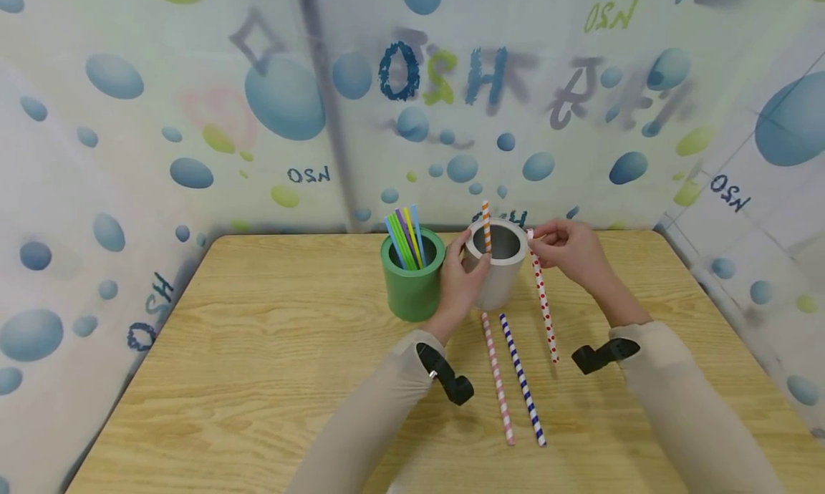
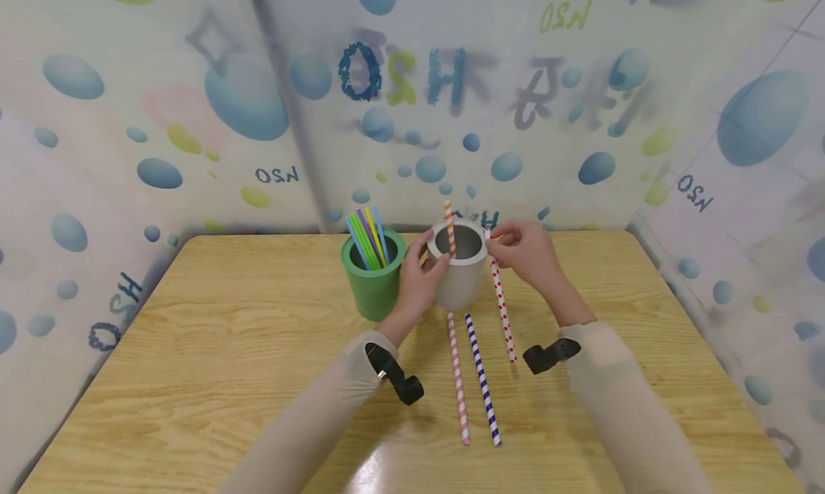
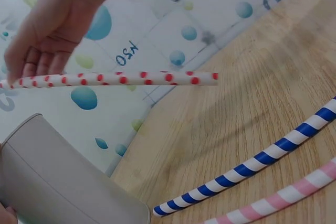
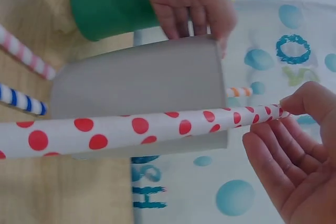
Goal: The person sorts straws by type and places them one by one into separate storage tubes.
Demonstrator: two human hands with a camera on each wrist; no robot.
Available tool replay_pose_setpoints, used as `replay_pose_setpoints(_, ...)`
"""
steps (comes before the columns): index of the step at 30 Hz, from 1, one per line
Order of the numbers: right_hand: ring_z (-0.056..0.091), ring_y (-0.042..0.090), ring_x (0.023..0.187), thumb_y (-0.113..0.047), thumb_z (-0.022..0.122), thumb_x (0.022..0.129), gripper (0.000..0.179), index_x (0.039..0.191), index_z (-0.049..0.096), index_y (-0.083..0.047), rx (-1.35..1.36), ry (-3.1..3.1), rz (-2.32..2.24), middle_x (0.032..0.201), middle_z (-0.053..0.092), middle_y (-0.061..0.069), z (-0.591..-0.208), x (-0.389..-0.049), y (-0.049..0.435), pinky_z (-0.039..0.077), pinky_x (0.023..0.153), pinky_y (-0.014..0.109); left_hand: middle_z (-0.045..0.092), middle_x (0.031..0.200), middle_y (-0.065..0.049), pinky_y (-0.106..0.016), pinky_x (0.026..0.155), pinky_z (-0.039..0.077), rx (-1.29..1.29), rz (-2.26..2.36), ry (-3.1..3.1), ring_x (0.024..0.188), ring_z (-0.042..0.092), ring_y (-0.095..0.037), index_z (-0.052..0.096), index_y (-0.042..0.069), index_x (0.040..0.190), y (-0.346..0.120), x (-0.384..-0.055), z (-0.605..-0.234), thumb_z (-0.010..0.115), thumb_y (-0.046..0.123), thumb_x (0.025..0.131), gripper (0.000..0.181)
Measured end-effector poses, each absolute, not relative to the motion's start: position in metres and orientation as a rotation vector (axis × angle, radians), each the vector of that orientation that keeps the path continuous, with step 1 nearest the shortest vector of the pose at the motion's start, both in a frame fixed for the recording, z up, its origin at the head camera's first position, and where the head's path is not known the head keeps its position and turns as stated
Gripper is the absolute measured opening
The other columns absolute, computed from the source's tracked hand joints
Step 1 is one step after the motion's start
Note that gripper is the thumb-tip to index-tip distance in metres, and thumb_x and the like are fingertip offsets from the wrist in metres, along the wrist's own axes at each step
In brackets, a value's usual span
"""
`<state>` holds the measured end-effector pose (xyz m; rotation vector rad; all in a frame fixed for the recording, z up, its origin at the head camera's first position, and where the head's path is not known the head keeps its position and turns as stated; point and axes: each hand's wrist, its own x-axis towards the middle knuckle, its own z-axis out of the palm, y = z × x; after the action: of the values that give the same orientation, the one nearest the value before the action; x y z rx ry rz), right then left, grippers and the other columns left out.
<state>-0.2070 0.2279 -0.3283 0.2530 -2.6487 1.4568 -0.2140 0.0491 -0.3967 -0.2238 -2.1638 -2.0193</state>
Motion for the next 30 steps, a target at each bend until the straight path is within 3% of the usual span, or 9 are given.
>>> replay_pose_setpoints(15,0.059,0.010,0.057,-0.016,0.065,0.085,0.024,0.098,0.061,0.003,0.351,-2.518,1.407,0.070,0.061,0.000,-0.257,-0.249,0.205,0.052,0.057,0.022,0.040,0.136,-0.009,-0.037,0.101,0.033,-0.237,-2.012,-2.150,0.126,0.037,-0.021,0.040,0.008,0.136,0.049,-0.215,-0.399,0.060,0.012,0.088,0.052)
replay_pose_setpoints(22,0.060,0.010,0.055,-0.017,0.067,0.083,0.017,0.094,0.062,-0.004,0.310,-2.368,1.517,0.068,0.060,-0.001,-0.222,-0.261,0.197,0.052,0.058,0.019,0.039,0.137,-0.008,-0.038,0.101,0.034,-0.239,-2.023,-2.157,0.126,0.036,-0.022,0.039,0.009,0.137,0.047,-0.214,-0.398,0.059,0.013,0.089,0.053)
replay_pose_setpoints(30,0.059,0.009,0.057,-0.014,0.064,0.084,0.012,0.093,0.059,-0.007,0.268,-2.274,1.545,0.071,0.058,-0.001,-0.216,-0.279,0.187,0.051,0.059,0.017,0.039,0.138,-0.007,-0.036,0.102,0.033,-0.229,-2.031,-2.181,0.127,0.036,-0.019,0.038,0.011,0.138,0.047,-0.217,-0.400,0.059,0.015,0.089,0.053)
